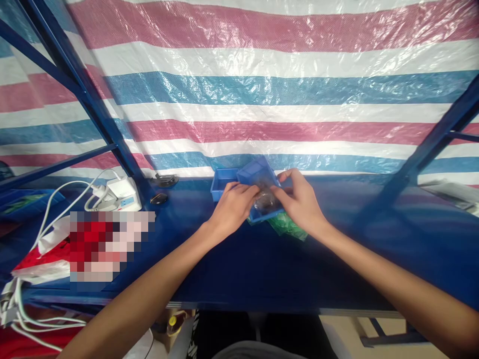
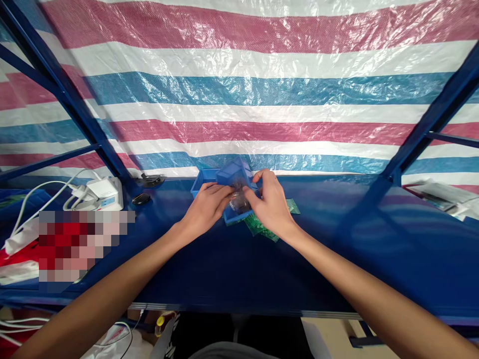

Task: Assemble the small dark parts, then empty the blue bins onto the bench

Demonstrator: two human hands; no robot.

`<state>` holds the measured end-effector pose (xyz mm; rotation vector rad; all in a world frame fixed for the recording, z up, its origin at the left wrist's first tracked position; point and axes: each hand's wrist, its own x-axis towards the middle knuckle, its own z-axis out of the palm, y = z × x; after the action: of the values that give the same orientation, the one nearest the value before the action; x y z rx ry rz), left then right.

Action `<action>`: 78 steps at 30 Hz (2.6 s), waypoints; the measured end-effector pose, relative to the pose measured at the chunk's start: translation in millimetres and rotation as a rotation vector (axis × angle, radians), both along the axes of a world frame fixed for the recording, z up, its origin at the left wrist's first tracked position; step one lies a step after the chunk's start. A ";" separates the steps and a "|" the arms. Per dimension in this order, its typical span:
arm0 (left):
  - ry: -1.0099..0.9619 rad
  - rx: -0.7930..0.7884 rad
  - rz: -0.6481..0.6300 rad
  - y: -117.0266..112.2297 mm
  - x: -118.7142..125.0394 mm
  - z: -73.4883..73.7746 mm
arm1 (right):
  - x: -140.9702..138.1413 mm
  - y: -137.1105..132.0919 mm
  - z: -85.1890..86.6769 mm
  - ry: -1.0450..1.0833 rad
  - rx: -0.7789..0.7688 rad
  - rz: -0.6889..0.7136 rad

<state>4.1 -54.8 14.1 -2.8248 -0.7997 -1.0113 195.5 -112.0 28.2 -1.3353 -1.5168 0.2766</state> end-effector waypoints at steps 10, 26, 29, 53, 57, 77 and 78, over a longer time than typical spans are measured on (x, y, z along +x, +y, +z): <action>-0.360 -0.066 -0.020 8.0 -5.3 9.8 | 3.3 2.0 3.1 0.107 -0.120 -0.015; 0.148 -0.571 -0.074 24.3 -32.4 26.2 | 30.7 15.6 6.3 -0.182 0.275 -0.128; -0.034 -0.307 -0.057 12.7 -22.1 26.9 | 27.0 12.6 6.0 -0.258 0.321 -0.097; 0.071 -0.007 -0.050 -11.7 7.7 -2.5 | 7.5 -2.5 -3.8 -0.359 0.452 -0.001; 0.047 -0.119 -0.179 -10.2 6.2 -2.2 | 11.7 3.0 -5.1 -0.371 0.428 -0.009; 0.145 -0.290 -0.177 3.9 -14.4 18.0 | 52.9 21.2 -3.2 -0.695 0.455 -0.036; 0.143 -0.245 -0.177 3.2 -13.0 17.4 | 53.7 21.0 -2.8 -0.711 0.459 -0.033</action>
<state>-8.9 -51.7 31.5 -3.1817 -0.7138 -0.7625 249.3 -91.0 25.4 -1.1255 -1.9749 -0.6030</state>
